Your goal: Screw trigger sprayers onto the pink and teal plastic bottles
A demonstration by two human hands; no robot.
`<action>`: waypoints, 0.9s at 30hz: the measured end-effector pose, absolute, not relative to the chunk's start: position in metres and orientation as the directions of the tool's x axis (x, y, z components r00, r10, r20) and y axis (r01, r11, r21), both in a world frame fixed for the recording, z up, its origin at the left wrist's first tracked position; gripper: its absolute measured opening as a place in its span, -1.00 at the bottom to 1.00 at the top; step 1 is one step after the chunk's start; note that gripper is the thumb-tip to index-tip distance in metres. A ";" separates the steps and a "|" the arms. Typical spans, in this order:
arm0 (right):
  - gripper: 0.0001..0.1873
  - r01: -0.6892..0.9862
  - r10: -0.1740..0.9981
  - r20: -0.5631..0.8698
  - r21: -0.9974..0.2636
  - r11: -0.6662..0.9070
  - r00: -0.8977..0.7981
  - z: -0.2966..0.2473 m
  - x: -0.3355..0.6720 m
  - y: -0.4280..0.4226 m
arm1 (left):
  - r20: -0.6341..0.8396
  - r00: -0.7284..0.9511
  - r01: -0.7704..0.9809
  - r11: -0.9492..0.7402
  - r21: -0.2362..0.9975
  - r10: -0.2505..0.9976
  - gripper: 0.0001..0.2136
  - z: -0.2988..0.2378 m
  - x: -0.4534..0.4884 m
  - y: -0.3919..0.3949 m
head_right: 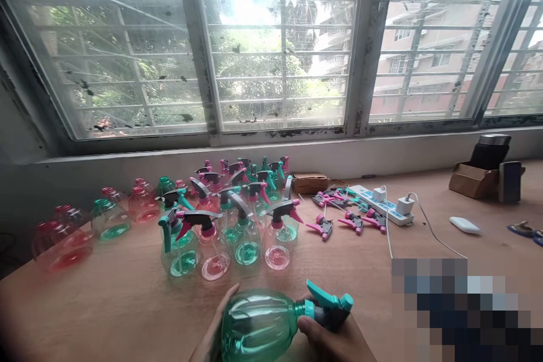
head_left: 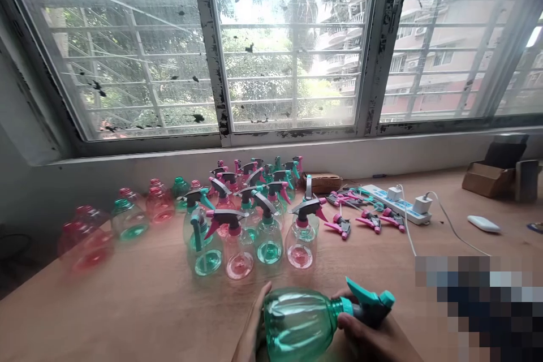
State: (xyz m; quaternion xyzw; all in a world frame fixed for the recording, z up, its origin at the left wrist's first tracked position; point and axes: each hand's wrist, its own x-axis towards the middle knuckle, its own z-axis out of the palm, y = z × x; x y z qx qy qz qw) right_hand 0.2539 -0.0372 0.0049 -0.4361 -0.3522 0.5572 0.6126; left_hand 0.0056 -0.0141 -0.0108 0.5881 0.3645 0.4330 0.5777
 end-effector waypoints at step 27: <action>-0.45 -0.267 1.000 -0.015 -0.964 -0.009 0.020 -0.006 0.261 -0.037 | 0.086 0.372 -0.110 -0.048 0.993 0.924 0.21 -0.009 0.004 -0.018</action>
